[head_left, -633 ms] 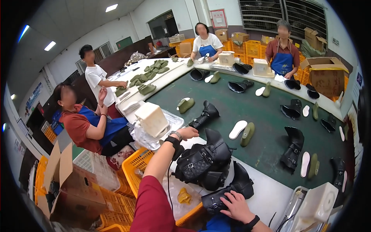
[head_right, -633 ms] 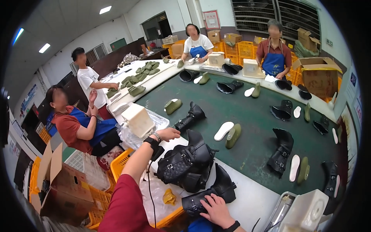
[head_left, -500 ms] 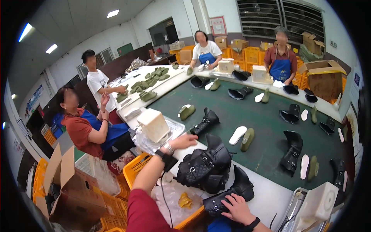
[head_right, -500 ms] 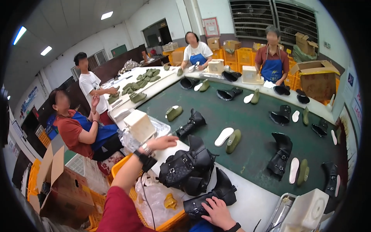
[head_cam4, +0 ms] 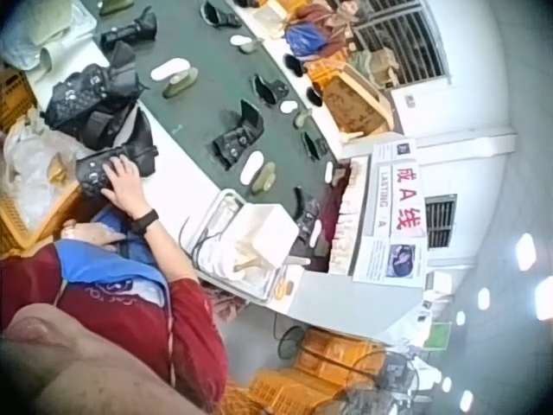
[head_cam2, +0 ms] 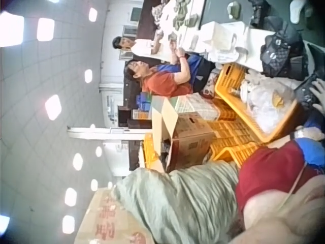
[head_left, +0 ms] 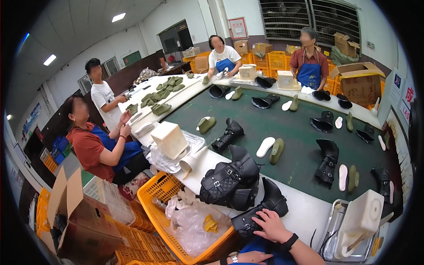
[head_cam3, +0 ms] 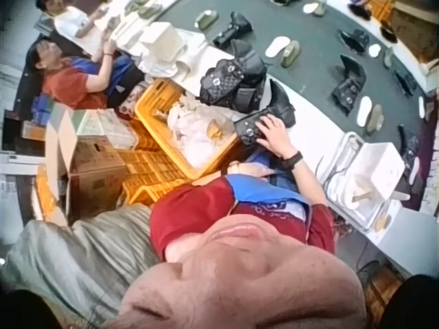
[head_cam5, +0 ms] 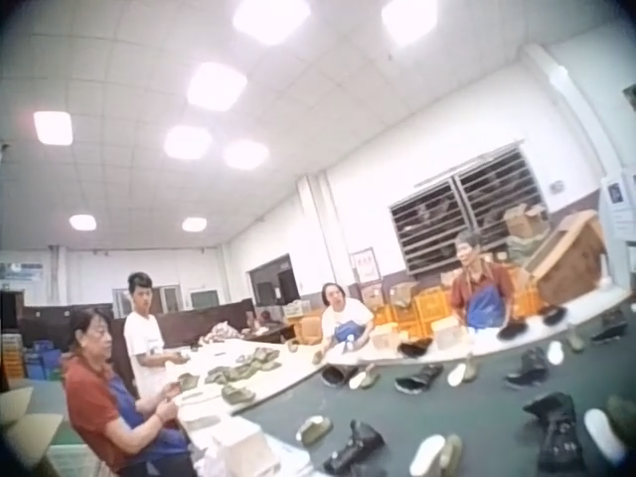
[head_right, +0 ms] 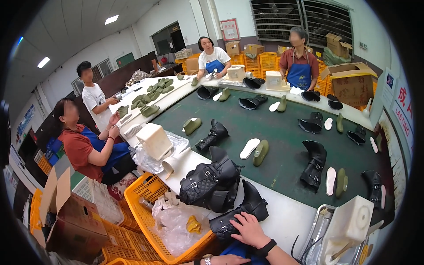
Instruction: The recorder applies adhesive to the interior edges of black leather boots using a brush and a glue dispenser at a shoe manufacturing station.
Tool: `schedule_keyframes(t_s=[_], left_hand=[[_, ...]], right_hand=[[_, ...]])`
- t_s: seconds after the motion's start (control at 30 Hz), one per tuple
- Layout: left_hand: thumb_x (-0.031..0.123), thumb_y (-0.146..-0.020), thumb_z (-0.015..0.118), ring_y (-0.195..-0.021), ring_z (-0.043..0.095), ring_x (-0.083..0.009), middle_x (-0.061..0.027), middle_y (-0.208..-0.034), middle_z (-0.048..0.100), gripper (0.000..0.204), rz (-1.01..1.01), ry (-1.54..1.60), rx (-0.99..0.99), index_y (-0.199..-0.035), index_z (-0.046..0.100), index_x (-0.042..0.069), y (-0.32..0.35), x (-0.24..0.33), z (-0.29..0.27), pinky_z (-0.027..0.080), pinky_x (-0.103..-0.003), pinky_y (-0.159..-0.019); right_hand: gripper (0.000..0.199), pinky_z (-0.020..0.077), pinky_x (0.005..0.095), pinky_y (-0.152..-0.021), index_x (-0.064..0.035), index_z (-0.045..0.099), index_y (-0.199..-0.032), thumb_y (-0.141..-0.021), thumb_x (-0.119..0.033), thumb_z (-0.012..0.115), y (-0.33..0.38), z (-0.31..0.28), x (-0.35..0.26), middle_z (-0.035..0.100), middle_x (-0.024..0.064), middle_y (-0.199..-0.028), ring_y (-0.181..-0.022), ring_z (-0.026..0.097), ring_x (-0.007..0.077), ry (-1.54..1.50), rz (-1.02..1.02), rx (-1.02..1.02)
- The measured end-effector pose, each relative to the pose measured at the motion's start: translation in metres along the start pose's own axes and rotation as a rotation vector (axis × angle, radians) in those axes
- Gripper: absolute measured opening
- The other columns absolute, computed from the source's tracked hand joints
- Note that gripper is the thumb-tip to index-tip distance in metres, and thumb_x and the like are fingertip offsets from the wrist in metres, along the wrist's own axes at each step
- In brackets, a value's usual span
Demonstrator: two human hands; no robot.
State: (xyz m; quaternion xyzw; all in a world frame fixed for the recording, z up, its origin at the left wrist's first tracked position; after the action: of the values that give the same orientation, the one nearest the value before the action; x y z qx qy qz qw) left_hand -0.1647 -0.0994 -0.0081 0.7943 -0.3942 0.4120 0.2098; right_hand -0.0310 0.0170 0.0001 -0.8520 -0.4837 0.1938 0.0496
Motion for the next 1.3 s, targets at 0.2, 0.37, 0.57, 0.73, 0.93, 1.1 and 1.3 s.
schedule_keyframes(t_s=[0.2,0.37,0.57,0.73,0.93,1.1,1.3], left_hand=[[0.023,-0.084,0.060,-0.095,0.060,-0.0335,-0.0164,-0.107,0.061,0.049,-0.072,-0.132,-0.120,-0.127,0.044,0.007,-0.026,-0.027,0.028,0.049,-0.039,-0.079],[0.020,-0.084,0.059,-0.089,0.058,-0.0371,-0.0230,-0.100,0.058,0.057,-0.100,-0.112,-0.160,-0.133,0.037,0.001,-0.025,-0.032,0.034,0.048,-0.041,-0.077],[0.019,-0.082,0.060,-0.089,0.059,-0.0368,-0.0223,-0.100,0.059,0.057,-0.093,-0.086,-0.179,-0.132,0.038,0.002,-0.029,-0.021,0.038,0.049,-0.040,-0.077],[0.020,-0.084,0.058,-0.093,0.057,-0.0364,-0.0211,-0.102,0.058,0.058,-0.097,-0.170,-0.145,-0.135,0.034,0.003,-0.026,-0.003,0.011,0.047,-0.041,-0.081],[0.020,-0.084,0.061,-0.098,0.058,-0.0339,-0.0168,-0.110,0.060,0.048,0.050,-0.100,0.212,-0.127,0.047,0.004,0.001,0.064,-0.082,0.048,-0.038,-0.082],[0.002,-0.080,0.059,-0.085,0.064,-0.0274,-0.0121,-0.097,0.066,0.026,0.112,-0.207,0.611,-0.105,0.062,0.001,0.046,0.169,-0.150,0.050,-0.033,-0.075],[0.015,-0.081,0.062,-0.072,0.066,-0.0238,-0.0085,-0.081,0.069,0.010,0.423,-0.725,0.727,-0.078,0.068,0.008,0.063,0.296,-0.138,0.051,-0.033,-0.066]], right_hand=[[0.053,0.0325,0.0422,-0.099,-0.0143,0.057,-0.118,-0.072,-0.036,0.070,0.002,0.002,0.000,0.049,0.0095,-0.123,-0.119,0.041,0.0310,-0.002,0.010,-0.003],[0.052,0.0326,0.0426,-0.099,-0.0152,0.057,-0.118,-0.072,-0.035,0.070,0.003,0.003,0.003,0.049,0.0096,-0.123,-0.119,0.041,0.0311,-0.019,0.018,-0.001],[0.050,0.0325,0.0447,-0.098,-0.0225,0.057,-0.120,-0.074,-0.039,0.068,0.006,0.006,0.005,0.048,0.0095,-0.124,-0.119,0.040,0.0323,-0.004,0.007,-0.006],[0.049,0.0326,0.0435,-0.098,-0.0205,0.058,-0.118,-0.073,-0.036,0.069,0.001,0.002,0.004,0.048,0.0101,-0.124,-0.120,0.040,0.0320,-0.013,0.003,0.002],[0.052,0.0313,0.0451,-0.100,-0.0212,0.057,-0.120,-0.072,-0.039,0.069,0.000,0.020,0.011,0.046,0.0101,-0.127,-0.121,0.039,0.0330,-0.011,-0.015,-0.007],[0.051,0.0305,0.0448,-0.101,-0.0226,0.058,-0.120,-0.073,-0.042,0.067,0.003,0.022,0.013,0.047,0.0103,-0.126,-0.122,0.038,0.0331,-0.003,-0.014,0.024],[0.052,0.0291,0.0447,-0.102,-0.0231,0.057,-0.121,-0.073,-0.044,0.066,0.006,0.029,0.020,0.047,0.0097,-0.127,-0.123,0.037,0.0318,0.016,0.004,-0.009]])
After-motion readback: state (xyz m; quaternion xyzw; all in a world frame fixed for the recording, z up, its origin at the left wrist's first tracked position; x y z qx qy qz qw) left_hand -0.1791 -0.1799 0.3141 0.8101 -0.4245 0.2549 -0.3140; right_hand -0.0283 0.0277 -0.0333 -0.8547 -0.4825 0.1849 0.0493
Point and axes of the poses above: each hand's wrist, its own y-axis away from the middle knuckle, its own z-axis out of the palm, x = y × z, the point moved 1 cm from there along -y, towards the middle knuckle
